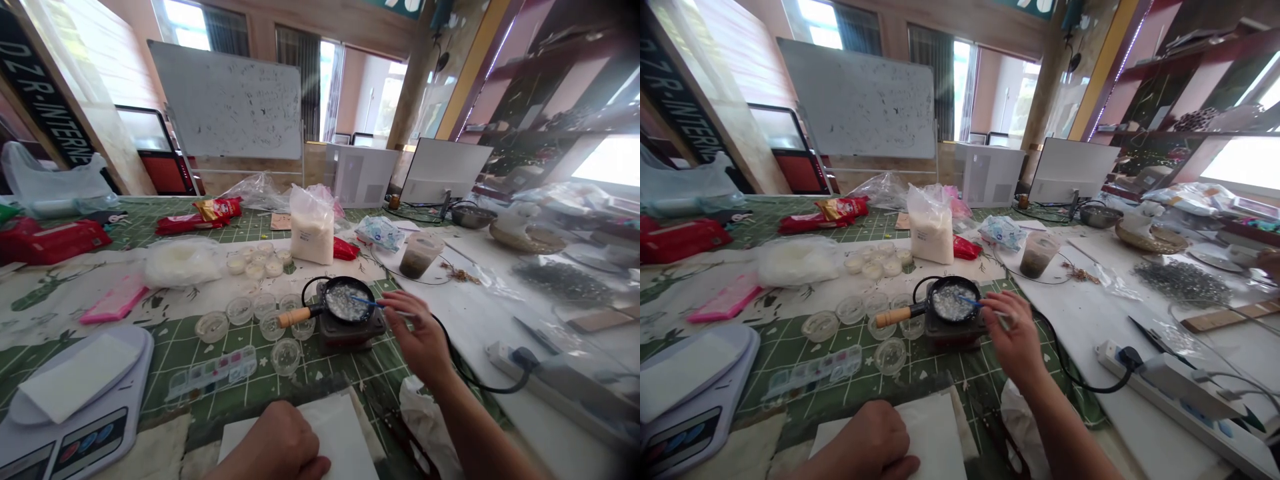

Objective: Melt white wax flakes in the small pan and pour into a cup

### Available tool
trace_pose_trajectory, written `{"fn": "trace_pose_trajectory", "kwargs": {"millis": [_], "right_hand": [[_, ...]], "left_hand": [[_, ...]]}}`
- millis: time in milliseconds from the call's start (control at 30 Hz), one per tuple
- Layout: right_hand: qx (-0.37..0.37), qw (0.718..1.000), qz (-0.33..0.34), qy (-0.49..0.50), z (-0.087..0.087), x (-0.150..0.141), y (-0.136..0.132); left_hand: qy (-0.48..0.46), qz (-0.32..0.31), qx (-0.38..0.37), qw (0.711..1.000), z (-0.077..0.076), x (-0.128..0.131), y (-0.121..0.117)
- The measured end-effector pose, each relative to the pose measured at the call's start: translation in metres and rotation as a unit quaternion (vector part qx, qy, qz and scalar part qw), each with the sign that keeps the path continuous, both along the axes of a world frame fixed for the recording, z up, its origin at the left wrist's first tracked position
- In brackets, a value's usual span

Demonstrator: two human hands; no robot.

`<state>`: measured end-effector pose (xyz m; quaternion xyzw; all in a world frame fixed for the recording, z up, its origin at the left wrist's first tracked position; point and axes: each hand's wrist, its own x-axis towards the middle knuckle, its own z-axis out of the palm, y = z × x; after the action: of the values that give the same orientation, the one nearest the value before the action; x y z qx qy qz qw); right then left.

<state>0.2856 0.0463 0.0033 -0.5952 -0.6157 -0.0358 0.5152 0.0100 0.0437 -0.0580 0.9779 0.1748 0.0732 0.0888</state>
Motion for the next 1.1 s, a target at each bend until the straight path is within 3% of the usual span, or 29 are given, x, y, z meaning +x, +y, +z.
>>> {"fn": "trace_pose_trajectory", "kwargs": {"millis": [100, 267, 300, 433, 500, 600, 767, 933, 1100], "right_hand": [[-0.038, 0.996, 0.076, -0.017, -0.002, -0.001, 0.001], [0.018, 0.997, -0.069, 0.034, -0.001, 0.006, 0.004], [0.02, 0.998, -0.063, 0.024, -0.002, 0.004, 0.004], [-0.023, 0.995, 0.093, -0.035, -0.003, -0.007, 0.003], [-0.013, 0.997, 0.075, -0.011, 0.0, -0.007, 0.0], [0.031, 0.999, -0.02, 0.032, 0.003, -0.004, -0.002], [0.008, 0.996, 0.086, -0.024, 0.0, -0.011, -0.001], [0.033, 0.999, -0.018, -0.034, 0.004, -0.008, -0.005], [0.019, 0.994, 0.067, -0.086, 0.006, -0.01, -0.007]], "left_hand": [[0.003, -0.001, -0.001, 1.0, 0.001, 0.001, 0.0], [-0.008, -0.007, -0.019, 1.0, 0.0, 0.0, 0.0], [-0.012, -0.006, -0.019, 1.0, -0.001, -0.001, 0.0], [-0.028, 0.005, -0.012, 1.0, -0.004, -0.001, -0.001], [-0.026, 0.003, -0.012, 1.0, -0.004, -0.001, -0.001], [-0.02, -0.001, -0.012, 1.0, -0.003, -0.001, 0.0], [-0.016, 0.002, -0.002, 1.0, -0.001, -0.001, 0.0], [-0.012, -0.003, -0.004, 1.0, -0.003, -0.001, 0.0], [-0.017, -0.001, -0.008, 1.0, -0.001, -0.001, 0.0]]}}
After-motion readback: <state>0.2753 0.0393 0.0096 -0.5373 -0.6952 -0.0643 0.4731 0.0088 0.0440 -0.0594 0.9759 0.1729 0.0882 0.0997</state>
